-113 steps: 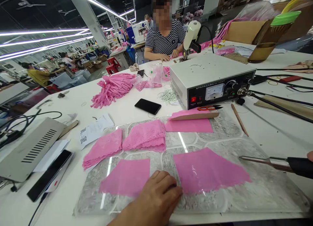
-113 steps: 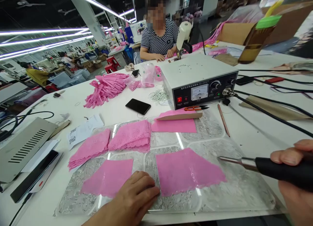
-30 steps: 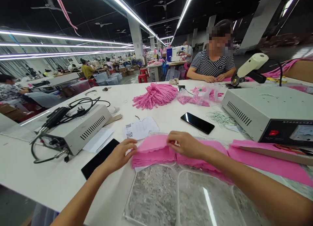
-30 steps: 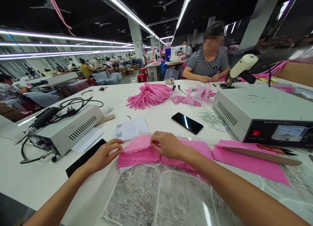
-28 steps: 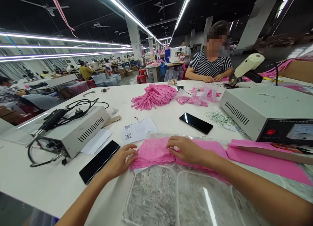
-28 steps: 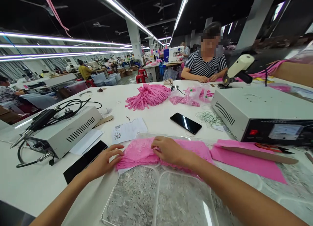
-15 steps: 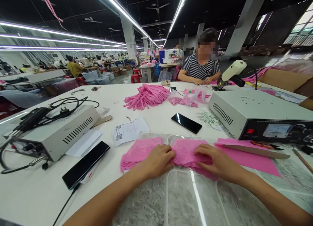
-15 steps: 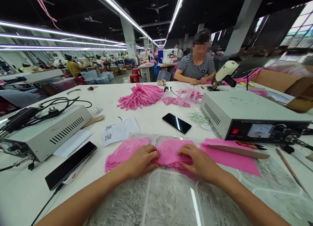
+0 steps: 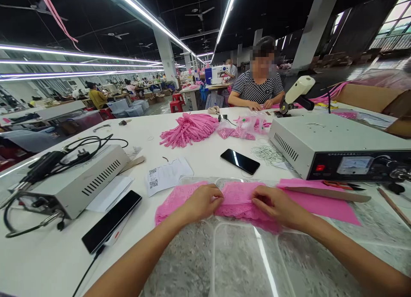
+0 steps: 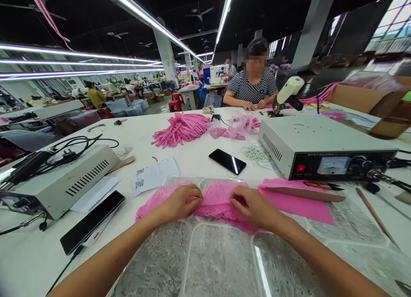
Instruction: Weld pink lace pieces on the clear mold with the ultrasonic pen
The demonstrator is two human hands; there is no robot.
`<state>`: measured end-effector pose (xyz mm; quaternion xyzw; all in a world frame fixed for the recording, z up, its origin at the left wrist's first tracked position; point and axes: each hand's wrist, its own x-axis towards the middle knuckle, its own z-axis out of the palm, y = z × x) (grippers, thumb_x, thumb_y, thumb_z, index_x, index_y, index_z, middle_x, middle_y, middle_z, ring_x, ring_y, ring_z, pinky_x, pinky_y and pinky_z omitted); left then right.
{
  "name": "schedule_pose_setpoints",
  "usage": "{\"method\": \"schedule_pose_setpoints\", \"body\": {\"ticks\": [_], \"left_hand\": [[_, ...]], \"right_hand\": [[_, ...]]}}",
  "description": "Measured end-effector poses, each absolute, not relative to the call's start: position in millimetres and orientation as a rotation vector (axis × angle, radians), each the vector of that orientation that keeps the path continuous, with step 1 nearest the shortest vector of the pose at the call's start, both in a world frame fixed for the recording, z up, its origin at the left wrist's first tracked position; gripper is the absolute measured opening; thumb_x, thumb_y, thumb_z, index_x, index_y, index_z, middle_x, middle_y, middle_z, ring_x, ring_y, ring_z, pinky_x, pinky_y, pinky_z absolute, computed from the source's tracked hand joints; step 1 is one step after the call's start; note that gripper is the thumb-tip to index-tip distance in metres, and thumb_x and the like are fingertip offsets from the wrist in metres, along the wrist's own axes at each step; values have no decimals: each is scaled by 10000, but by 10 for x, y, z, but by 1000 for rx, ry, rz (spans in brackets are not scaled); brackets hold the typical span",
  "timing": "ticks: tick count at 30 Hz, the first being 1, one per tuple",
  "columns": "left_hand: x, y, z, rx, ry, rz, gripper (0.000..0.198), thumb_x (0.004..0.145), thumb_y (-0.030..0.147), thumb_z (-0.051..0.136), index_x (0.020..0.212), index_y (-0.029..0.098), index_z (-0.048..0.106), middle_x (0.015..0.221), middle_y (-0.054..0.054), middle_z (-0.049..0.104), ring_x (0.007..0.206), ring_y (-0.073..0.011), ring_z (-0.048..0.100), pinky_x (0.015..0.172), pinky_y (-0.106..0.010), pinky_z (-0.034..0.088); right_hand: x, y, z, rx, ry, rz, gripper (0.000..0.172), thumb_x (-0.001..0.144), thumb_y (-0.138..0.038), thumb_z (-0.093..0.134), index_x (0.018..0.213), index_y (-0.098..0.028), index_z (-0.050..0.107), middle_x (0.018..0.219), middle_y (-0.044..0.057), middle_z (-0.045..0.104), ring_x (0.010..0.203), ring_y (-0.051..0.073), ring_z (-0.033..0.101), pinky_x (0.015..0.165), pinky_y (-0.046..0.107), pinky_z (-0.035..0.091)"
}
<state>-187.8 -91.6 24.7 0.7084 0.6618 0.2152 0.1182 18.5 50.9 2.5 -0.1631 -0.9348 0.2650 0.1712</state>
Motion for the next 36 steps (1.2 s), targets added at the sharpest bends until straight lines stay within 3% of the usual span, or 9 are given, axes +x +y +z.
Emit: {"method": "schedule_pose_setpoints", "body": {"ticks": [5,9,12,15,20,24,29,32,36], "left_hand": [[-1812,-898,316,2121,1976,727,201,847,118,464,797,166,653,839,-40,660,782,-162,613,734,-261,484],[-1849,-1044,326,2232,1954,779,173,872,119,451,835,173,611,903,-51,653,849,-171,605,798,-296,476],[-1875,-1270,255,2339,1887,770,164,884,114,437,849,175,586,953,-63,650,905,-185,599,824,-325,466],[-1852,-1575,147,2432,1804,742,172,893,95,415,859,174,564,1023,-77,643,956,-197,588,846,-347,454],[-1839,-2102,77,2506,1761,572,158,844,52,424,801,169,521,976,-92,628,906,-200,571,823,-358,447],[-1892,-2253,104,2433,1868,554,175,848,81,408,773,169,539,925,-90,612,833,-189,564,772,-344,450],[-1813,-1922,10,2498,1997,557,182,924,140,436,904,153,617,992,-89,653,914,-201,594,818,-346,454],[-1735,-1632,-77,2495,2011,530,192,920,127,450,1005,143,622,1153,-99,631,1041,-223,577,876,-366,443],[-1716,-1414,-113,2449,2025,495,194,923,114,456,964,149,642,1137,-97,647,1070,-234,577,903,-383,431]], "right_hand": [[57,373,-62,-446,-2561,463,166,788,-263,581,933,-189,612,926,92,675,830,252,611,704,372,495],[102,412,-171,-367,-2452,264,241,815,-77,424,888,-158,639,864,116,676,789,253,610,669,388,501],[276,335,-208,-242,-2401,183,253,854,-65,419,906,-150,650,846,111,678,746,226,610,622,351,511],[461,29,-208,-85,-2405,166,273,864,-36,431,984,-154,646,875,93,692,777,205,626,673,328,529],[612,-465,-127,80,-2532,333,323,834,-31,411,1011,-178,637,865,68,697,791,190,644,745,309,541],[444,-360,-133,32,-2472,387,266,859,-48,439,999,-180,623,867,82,675,759,185,622,648,293,518],[-35,-99,-230,-115,-2536,448,204,847,-87,439,858,-177,622,821,91,631,745,223,581,600,326,468],[-198,-38,-228,-223,-2591,583,175,845,-160,455,752,-192,599,775,80,616,715,227,568,597,336,458],[-217,66,-147,-403,-2597,871,174,855,-264,483,720,-205,575,664,22,602,578,175,543,524,292,429]]}}
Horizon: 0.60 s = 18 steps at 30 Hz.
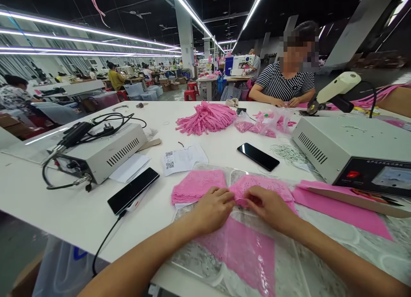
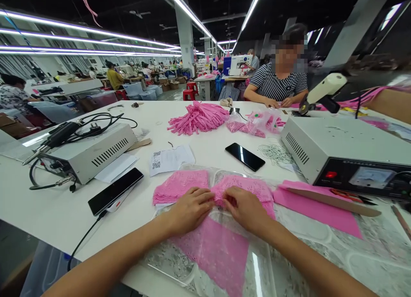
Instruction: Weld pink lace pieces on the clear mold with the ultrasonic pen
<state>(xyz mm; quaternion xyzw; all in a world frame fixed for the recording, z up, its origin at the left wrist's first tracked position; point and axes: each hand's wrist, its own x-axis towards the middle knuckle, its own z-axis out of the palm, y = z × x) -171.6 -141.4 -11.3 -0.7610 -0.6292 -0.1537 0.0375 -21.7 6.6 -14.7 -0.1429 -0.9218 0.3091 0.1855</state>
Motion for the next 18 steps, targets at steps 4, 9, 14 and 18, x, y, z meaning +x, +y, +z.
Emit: {"method": "schedule_pose_setpoints", "body": {"ticks": [4,9,14,18], "left_hand": [[-1718,-1367,-53,-2310,-2024,-516,170,921,142,483,927,153,653,1073,-95,665,1045,-237,591,913,-395,428],[-1540,-1204,20,-2216,-2190,-691,151,891,288,583,883,162,667,959,-83,675,920,-224,621,842,-363,470],[-1283,-885,5,-2025,-2349,-964,246,765,382,703,855,157,665,897,-82,664,877,-255,612,799,-397,496],[-1150,-662,-6,-1892,-2393,-1181,158,755,276,676,852,158,636,894,-69,649,863,-233,603,761,-367,501]], "right_hand": [[-195,231,-36,-519,-2496,1185,274,858,-384,475,661,-203,534,556,-21,539,493,136,499,467,258,413],[-177,326,111,-587,-2302,1401,321,814,-484,539,683,-191,553,548,-10,563,517,146,546,519,278,485],[-122,318,241,-588,-2123,1403,311,791,-500,597,730,-196,576,580,-3,602,559,160,593,583,298,522],[-48,342,334,-562,-2008,1365,327,764,-512,643,719,-193,589,583,-2,613,549,159,595,550,285,513]]}}
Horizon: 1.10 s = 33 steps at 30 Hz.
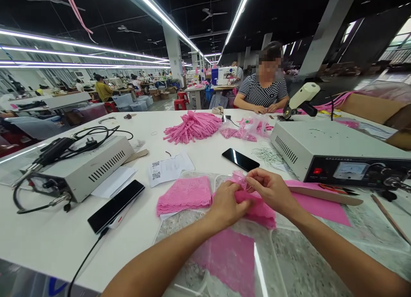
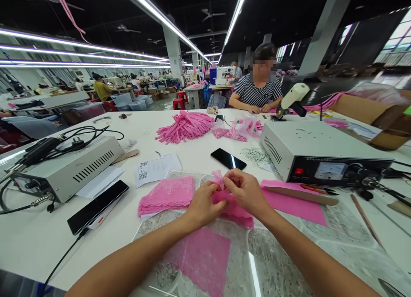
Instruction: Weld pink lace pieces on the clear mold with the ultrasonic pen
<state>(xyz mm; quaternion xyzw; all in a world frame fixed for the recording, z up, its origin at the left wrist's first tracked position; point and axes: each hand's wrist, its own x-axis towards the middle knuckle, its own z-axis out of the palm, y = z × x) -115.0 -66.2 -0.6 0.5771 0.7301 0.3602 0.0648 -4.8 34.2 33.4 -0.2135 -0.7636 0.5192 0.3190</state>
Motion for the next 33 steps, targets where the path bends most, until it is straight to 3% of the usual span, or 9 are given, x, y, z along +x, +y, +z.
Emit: {"method": "schedule_pose_setpoints", "body": {"ticks": [5,10,15,18,20,23,28,33], "left_hand": [[-1010,-430,38,1700,2131,1242,20,779,181,612,785,174,594,845,-28,653,839,-195,607,753,-323,494],[-871,-310,123,1808,2012,1274,81,840,132,487,794,176,537,821,-17,644,788,-161,606,733,-288,486],[-716,-508,26,2140,1719,1099,79,787,106,519,807,181,535,760,-13,612,746,-164,570,740,-300,467],[-630,-726,-102,2345,1480,910,227,789,89,519,989,182,572,779,-26,623,748,-178,571,730,-312,461],[-587,-848,-154,2477,1373,770,217,828,88,491,1004,180,580,774,-43,613,738,-184,563,720,-319,455],[-552,-940,-141,2629,1326,605,178,904,115,418,970,167,575,763,-57,579,718,-181,537,693,-315,456],[-523,-916,-29,2587,1360,599,236,881,124,447,1090,154,552,935,-104,595,844,-214,555,745,-370,498],[-460,-879,-31,2578,1269,559,289,871,162,521,1158,153,549,1173,-129,605,1103,-261,553,976,-458,447]], "right_hand": [[108,391,556,-536,-1847,1329,371,742,-553,670,722,-190,598,595,4,628,569,169,637,575,282,538],[467,515,681,-653,-1638,1224,397,742,-580,666,777,-197,566,654,0,624,570,174,652,593,306,568],[1114,435,347,-899,-1587,1100,337,779,-534,623,752,-201,582,634,19,635,563,186,649,546,301,568],[1493,183,56,-1084,-1667,1045,285,786,-448,601,640,-204,575,496,-2,594,434,157,578,420,251,491],[1700,-3,-103,-1190,-1724,980,249,754,-391,626,591,-213,561,420,-39,510,367,125,478,358,225,389],[1973,-192,-287,-1390,-1881,718,263,788,-401,545,590,-231,516,459,-49,469,409,125,451,393,233,383],[2384,-215,-474,-1449,-2157,587,245,837,-352,471,617,-247,493,475,-48,498,409,140,502,380,232,431],[2461,-216,-413,-1399,-2167,461,182,863,-396,515,756,-253,552,500,-49,550,379,134,522,360,227,451]]}}
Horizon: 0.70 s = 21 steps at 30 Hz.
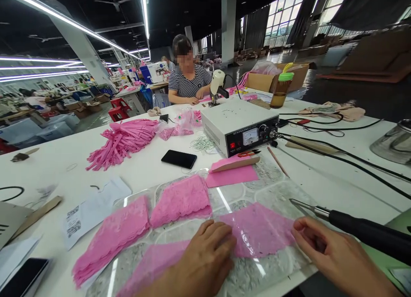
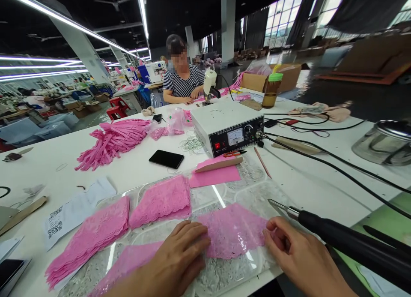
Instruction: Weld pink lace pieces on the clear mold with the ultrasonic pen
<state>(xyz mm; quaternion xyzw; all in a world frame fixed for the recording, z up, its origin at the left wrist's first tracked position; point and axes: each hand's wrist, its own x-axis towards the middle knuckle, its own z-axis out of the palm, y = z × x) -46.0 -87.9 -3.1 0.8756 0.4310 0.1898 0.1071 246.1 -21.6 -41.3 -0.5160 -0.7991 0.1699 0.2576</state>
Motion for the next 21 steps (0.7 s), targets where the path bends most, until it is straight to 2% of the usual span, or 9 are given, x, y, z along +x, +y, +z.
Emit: {"method": "schedule_pose_setpoints", "body": {"ticks": [2,5,12,16,21], "left_hand": [[-437,-873,-43,2603,1215,518,279,890,223,535,1163,167,560,1258,-119,584,1209,-269,510,1080,-485,354],[-432,-874,-38,2638,1093,453,227,908,273,546,1118,196,588,1261,-76,604,1246,-236,503,1149,-461,257],[-425,-875,-10,2730,1018,473,247,955,270,469,1158,180,576,1287,-63,597,1254,-202,502,1148,-376,262],[-347,-849,-71,2804,986,503,280,948,299,490,1193,182,558,1284,-39,602,1251,-214,498,1137,-380,269],[-327,-850,-113,2836,979,440,289,960,318,475,1211,191,546,1302,-24,588,1254,-221,487,1140,-396,246]], "right_hand": [[2398,-221,-375,-1266,-2159,440,122,871,-364,530,854,-251,574,583,-33,603,438,137,564,422,229,494],[2315,-205,-362,-1098,-2227,457,72,887,-265,510,894,-254,580,731,-3,657,541,145,615,506,247,521],[2126,-294,-251,-866,-2316,674,151,909,-140,446,863,-238,551,717,-1,611,574,132,590,502,228,467],[1971,-412,-203,-835,-2451,785,184,865,-74,432,783,-224,500,690,-8,571,569,128,555,495,232,417],[1917,-435,-276,-879,-2531,723,179,850,-63,417,775,-219,462,699,-2,556,587,141,546,520,253,389]]}}
